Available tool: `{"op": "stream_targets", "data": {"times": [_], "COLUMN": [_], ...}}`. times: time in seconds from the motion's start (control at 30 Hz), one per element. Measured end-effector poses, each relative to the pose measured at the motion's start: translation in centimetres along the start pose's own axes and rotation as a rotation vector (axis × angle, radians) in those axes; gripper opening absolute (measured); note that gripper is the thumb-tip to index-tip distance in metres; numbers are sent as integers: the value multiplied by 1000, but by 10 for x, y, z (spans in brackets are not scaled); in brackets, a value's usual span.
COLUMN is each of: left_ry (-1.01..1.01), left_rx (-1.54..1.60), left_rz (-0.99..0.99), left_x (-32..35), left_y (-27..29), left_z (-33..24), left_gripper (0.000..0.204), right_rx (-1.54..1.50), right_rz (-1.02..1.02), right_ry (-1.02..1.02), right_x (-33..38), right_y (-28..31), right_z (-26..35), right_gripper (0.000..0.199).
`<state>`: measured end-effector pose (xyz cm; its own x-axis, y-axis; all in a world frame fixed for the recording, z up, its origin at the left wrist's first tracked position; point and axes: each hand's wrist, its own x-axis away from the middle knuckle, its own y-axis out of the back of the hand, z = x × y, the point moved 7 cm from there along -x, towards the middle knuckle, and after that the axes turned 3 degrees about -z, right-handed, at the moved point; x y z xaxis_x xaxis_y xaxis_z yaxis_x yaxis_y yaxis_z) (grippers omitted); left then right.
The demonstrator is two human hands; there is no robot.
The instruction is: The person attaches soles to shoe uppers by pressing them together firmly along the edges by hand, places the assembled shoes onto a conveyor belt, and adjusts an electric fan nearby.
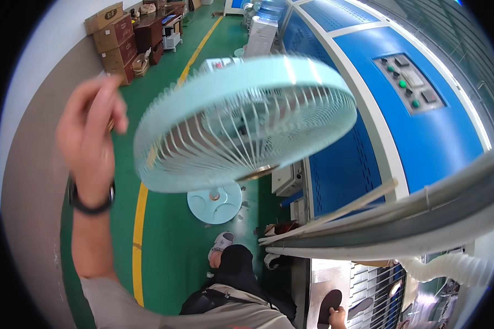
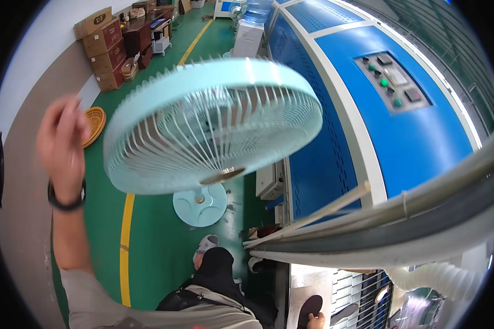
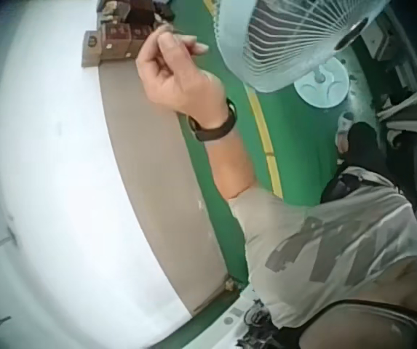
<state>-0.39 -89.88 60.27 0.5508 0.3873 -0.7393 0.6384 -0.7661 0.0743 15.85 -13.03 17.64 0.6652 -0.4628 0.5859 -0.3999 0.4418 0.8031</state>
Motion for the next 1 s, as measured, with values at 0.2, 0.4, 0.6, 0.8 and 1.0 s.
{"op": "stream_targets", "data": {"times": [0.2,0.4,0.6,0.8,1.0], "left_ry": [-10,-104,-139,-166,-253], "left_rx": [-335,-544,-554,-540,-462], "left_rz": [537,960,887,955,1044], "left_x": [-150,-151,-141,-147,-145], "left_y": [-89,-166,-213,-202,-216], "left_z": [137,208,219,220,217], "left_gripper": [33,48,43,38,32], "right_rx": [17,-141,-61,-294,-311], "right_rz": [97,76,-118,-258,-234], "right_ry": [120,0,25,-59,-115], "right_x": [29,99,102,111,113], "right_y": [-30,-52,-122,-107,-108], "right_z": [3,58,-24,41,45], "right_gripper": [59,57,46,30,30]}}
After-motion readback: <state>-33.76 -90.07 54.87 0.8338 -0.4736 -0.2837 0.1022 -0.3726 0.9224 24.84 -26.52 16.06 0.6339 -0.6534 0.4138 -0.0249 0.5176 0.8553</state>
